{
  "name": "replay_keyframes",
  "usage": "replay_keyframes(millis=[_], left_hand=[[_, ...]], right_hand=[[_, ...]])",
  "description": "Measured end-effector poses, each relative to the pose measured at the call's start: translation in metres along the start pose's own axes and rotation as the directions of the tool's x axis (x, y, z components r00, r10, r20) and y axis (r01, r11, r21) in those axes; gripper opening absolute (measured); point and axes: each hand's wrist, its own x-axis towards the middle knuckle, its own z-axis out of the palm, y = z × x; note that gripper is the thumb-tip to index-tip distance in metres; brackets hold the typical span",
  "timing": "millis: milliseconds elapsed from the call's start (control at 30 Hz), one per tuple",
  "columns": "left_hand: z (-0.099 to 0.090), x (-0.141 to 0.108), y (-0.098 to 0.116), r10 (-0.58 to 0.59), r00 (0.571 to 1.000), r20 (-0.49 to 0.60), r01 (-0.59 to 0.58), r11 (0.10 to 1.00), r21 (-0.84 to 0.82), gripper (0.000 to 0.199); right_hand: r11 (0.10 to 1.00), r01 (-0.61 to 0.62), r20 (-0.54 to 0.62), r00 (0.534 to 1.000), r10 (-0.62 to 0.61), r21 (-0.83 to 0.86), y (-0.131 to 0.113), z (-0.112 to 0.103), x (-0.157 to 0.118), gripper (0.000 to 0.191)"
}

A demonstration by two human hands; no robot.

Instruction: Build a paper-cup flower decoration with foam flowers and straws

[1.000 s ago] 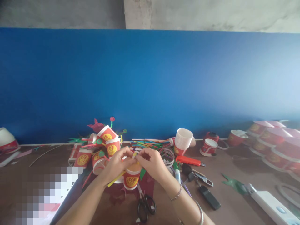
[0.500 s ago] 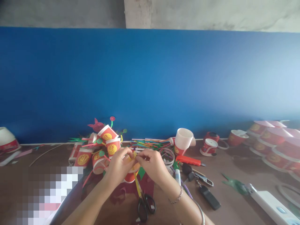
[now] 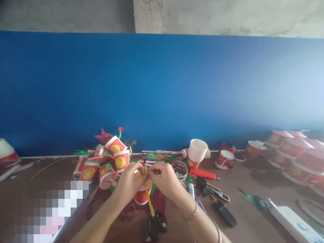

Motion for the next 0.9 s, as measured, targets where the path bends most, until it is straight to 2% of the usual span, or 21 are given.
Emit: replay_keyframes(millis=[200, 467, 700, 900], left_hand=[[0.001, -0.002, -0.001, -0.009, 1.000, 0.002, 0.009, 0.999, 0.039, 0.014], [0.006, -0.004, -0.005, -0.031, 0.999, -0.023, 0.035, 0.985, 0.169, 0.015], [0.007, -0.006, -0.003, -0.030, 1.000, -0.002, 0.030, 0.978, 0.207, 0.011], [0.008, -0.006, -0.004, -0.037, 0.999, -0.012, 0.039, 0.980, 0.197, 0.011]], right_hand=[[1.000, 0.003, 0.022, 1.000, -0.002, -0.023, 0.004, 0.000, 0.000, 0.016], [0.995, 0.001, 0.018, 1.000, 0.001, -0.101, 0.006, 0.006, 0.000, 0.021], [0.994, -0.054, -0.031, 0.998, 0.051, -0.098, 0.003, 0.011, -0.001, 0.016], [0.992, -0.071, -0.026, 0.997, 0.069, -0.105, 0.004, 0.012, -0.001, 0.014]])
